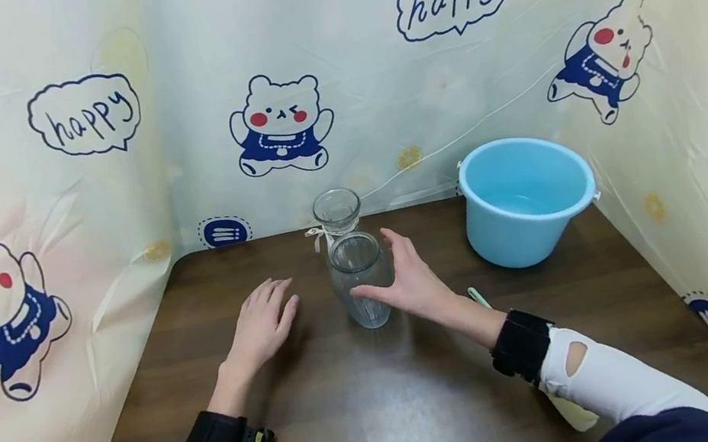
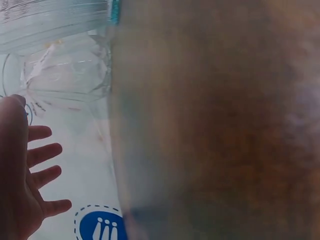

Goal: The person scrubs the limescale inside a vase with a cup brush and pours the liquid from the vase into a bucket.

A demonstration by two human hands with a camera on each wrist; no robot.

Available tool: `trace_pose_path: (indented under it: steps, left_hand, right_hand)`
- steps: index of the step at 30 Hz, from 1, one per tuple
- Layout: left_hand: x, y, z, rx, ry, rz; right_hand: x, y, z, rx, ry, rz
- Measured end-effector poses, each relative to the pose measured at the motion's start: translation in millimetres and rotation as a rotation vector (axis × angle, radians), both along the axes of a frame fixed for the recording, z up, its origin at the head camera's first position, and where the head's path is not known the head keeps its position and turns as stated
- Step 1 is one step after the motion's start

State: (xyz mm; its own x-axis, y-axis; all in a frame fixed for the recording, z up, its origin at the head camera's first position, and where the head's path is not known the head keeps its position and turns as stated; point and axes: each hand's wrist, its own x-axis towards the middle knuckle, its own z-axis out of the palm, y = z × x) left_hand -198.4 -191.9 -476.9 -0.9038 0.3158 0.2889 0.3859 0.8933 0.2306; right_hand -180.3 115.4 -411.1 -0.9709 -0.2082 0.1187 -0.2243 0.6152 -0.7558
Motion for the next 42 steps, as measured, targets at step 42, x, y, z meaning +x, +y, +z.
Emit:
trace_pose_path:
  steps: [42]
  left_hand:
    - [4.3,12.7,6.7,-0.122,-0.103,-0.007]
  right_hand:
    - [13.1,44,19.6,-0.188,0.208,-0.102]
